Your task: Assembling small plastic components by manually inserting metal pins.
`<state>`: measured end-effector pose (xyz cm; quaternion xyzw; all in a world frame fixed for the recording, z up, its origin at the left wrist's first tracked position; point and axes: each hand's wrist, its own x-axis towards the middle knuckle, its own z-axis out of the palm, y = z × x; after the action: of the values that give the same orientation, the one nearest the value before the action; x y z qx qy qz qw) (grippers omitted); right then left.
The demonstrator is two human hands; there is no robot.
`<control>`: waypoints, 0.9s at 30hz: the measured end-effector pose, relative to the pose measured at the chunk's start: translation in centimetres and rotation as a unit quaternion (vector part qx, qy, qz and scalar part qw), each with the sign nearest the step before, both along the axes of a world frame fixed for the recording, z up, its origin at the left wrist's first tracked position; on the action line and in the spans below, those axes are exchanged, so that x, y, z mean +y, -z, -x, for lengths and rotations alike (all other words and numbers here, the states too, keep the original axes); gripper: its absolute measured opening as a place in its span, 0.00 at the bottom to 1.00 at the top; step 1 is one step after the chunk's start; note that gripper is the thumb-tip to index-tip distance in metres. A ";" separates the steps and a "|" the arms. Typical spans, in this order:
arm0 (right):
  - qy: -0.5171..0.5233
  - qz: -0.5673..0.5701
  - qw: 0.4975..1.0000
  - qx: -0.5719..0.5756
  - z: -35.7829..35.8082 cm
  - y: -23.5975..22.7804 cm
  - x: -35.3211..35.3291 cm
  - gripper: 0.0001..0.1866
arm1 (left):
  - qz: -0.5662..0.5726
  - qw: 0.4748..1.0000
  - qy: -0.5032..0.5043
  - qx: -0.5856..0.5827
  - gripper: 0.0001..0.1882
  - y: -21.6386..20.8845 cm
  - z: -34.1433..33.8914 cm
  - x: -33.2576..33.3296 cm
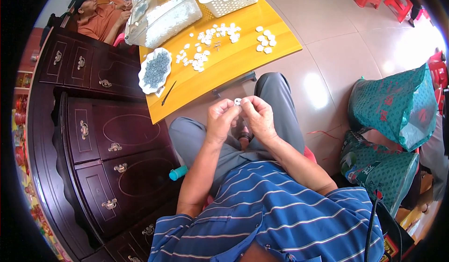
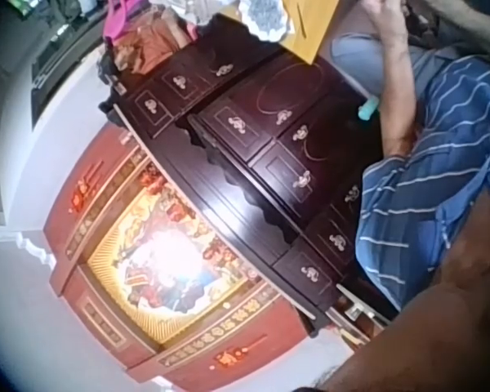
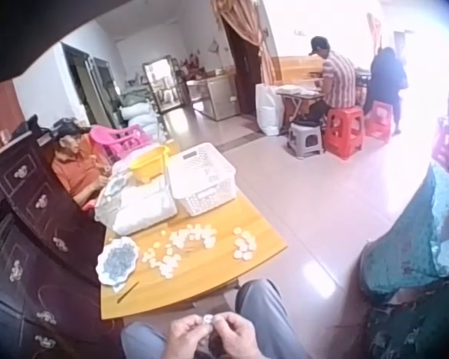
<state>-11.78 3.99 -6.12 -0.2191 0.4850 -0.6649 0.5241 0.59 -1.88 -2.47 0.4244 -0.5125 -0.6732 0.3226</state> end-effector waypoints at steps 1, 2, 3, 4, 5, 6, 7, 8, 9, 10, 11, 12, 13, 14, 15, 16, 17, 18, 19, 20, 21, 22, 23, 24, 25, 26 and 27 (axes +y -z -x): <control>0.001 -0.002 1.000 0.003 0.0 -0.1 0.0 0.11 | 0.000 1.000 0.000 0.000 0.07 0.3 0.1 0.1; 0.003 -0.003 1.000 0.006 0.0 -0.2 0.0 0.11 | 0.018 1.000 -0.010 -0.004 0.07 0.5 0.2 0.3; 0.002 -0.003 1.000 0.006 0.0 -0.4 0.0 0.11 | 0.037 0.999 -0.021 -0.008 0.07 0.6 0.3 0.4; 0.011 0.006 1.000 -0.019 0.0 -0.5 0.0 0.11 | 0.037 0.999 -0.021 -0.009 0.07 0.7 0.5 0.6; 0.020 0.016 0.999 -0.044 -0.1 -0.6 0.0 0.11 | 0.047 0.998 -0.035 -0.017 0.07 0.8 0.7 0.8; 0.020 0.016 0.999 -0.045 0.0 -0.5 0.0 0.11 | 0.058 0.997 -0.047 -0.025 0.07 0.8 0.9 0.9; 0.019 0.008 0.999 -0.031 0.0 -0.4 0.0 0.11 | 0.059 0.997 -0.047 -0.025 0.07 0.8 0.8 0.9; 0.017 0.001 1.000 -0.017 0.1 -0.4 0.0 0.11 | 0.063 0.997 -0.039 -0.029 0.07 0.8 0.6 0.8; 0.016 0.001 1.000 -0.017 0.2 -0.4 -0.1 0.11 | 0.068 0.997 -0.033 -0.033 0.07 0.9 0.5 0.7; 0.013 -0.003 1.000 -0.012 0.3 -0.5 -0.1 0.11 | 0.068 0.997 -0.033 -0.033 0.07 1.0 0.4 0.7; 0.010 -0.007 1.000 -0.008 0.4 -0.5 -0.1 0.11 | 0.064 0.997 -0.028 -0.028 0.07 1.0 0.4 0.6; 0.010 -0.007 1.000 -0.008 0.5 -0.6 -0.1 0.11 | 0.059 0.998 -0.023 -0.024 0.08 1.1 0.3 0.5; 0.011 -0.013 1.000 0.007 0.6 -0.6 -0.2 0.12 | 0.059 0.998 -0.023 -0.024 0.08 1.1 0.2 0.4; 0.012 -0.019 0.999 0.023 0.6 -0.7 -0.2 0.13 | 0.065 0.997 -0.013 -0.027 0.08 1.1 0.1 0.3; 0.012 -0.019 0.999 0.023 0.6 -0.6 -0.2 0.13 | 0.071 0.997 -0.002 -0.030 0.08 1.0 0.1 0.1; 0.014 -0.013 1.000 0.020 0.6 -0.4 -0.2 0.13 | 0.071 0.997 -0.001 -0.030 0.08 0.9 0.0 0.0; 0.016 -0.006 1.000 0.017 0.6 -0.3 -0.2 0.13 | 0.073 0.997 0.001 -0.041 0.07 0.9 0.0 -0.1; 0.016 -0.006 1.000 0.017 0.6 -0.4 -0.2 0.13 | 0.074 0.996 0.003 -0.052 0.07 0.7 0.0 -0.1; 0.015 -0.010 1.000 0.024 0.6 -0.4 -0.2 0.13 | 0.074 0.996 0.002 -0.052 0.07 0.5 0.1 0.0; 0.014 -0.013 0.999 0.031 0.7 -0.4 -0.2 0.12 | 0.078 0.995 0.001 -0.054 0.07 0.3 0.2 0.0; 0.014 -0.013 0.999 0.032 0.7 -0.3 -0.2 0.12 | 0.083 0.995 0.000 -0.057 0.08 0.2 0.3 0.1; 0.012 -0.016 0.999 0.025 0.8 -0.2 -0.2 0.12 | 0.083 0.995 0.001 -0.057 0.08 0.1 0.3 0.1; 0.009 -0.018 1.000 0.019 0.8 -0.1 -0.3 0.12 | 0.082 0.995 -0.001 -0.057 0.07 0.1 0.3 0.1; 0.010 -0.018 1.000 0.019 0.9 -0.1 -0.3 0.12 | 0.081 0.995 -0.002 -0.058 0.07 0.1 0.3 0.2; 0.008 -0.022 0.999 0.024 0.9 0.0 -0.3 0.12 | 0.081 0.995 -0.001 -0.058 0.07 0.1 0.4 0.3; 0.006 -0.026 0.999 0.029 0.9 0.0 -0.3 0.12 | 0.114 0.991 -0.005 -0.072 0.06 0.0 0.5 0.4; 0.006 -0.026 0.999 0.029 0.9 0.0 -0.2 0.12 | 0.146 0.985 -0.010 -0.087 0.06 0.0 0.5 0.5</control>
<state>-12.67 3.75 -6.15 -0.2214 0.5181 -0.6487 0.5116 0.08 -1.41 -2.51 0.4344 -0.6273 -0.5485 0.3420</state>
